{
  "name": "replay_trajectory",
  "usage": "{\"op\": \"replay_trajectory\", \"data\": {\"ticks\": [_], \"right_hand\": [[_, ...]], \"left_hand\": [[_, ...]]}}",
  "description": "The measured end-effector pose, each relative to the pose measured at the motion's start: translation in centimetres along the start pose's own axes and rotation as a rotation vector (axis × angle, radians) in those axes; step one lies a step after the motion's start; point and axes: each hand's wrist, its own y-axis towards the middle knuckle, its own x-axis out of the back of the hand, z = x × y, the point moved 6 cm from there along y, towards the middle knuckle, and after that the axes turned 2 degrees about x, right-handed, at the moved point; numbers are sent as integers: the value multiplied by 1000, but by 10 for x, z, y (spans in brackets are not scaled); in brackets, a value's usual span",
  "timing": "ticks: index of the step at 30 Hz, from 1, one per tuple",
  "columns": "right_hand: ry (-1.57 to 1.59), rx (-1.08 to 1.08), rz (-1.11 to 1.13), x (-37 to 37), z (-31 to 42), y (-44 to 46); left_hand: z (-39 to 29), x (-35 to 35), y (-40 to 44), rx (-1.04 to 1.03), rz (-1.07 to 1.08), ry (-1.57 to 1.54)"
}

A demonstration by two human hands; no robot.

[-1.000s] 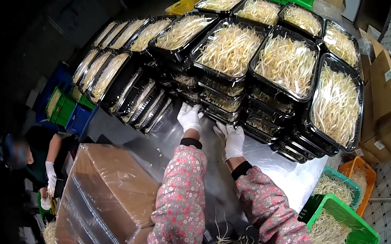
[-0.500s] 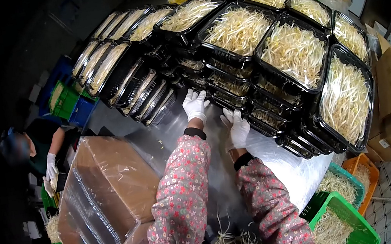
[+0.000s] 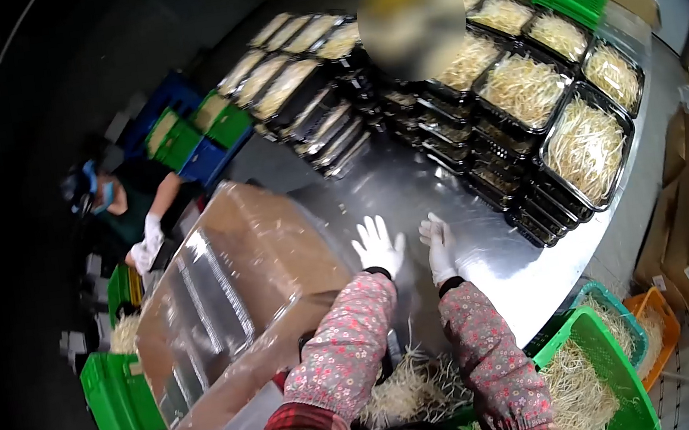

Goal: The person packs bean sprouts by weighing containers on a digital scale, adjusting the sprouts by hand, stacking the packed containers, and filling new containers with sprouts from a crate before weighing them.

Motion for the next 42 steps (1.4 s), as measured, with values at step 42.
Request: {"op": "replay_trajectory", "data": {"ticks": [42], "right_hand": [[-219,337,-748,353,213,-590]], "left_hand": [[150,75,-297,-435,-317,-602]]}}
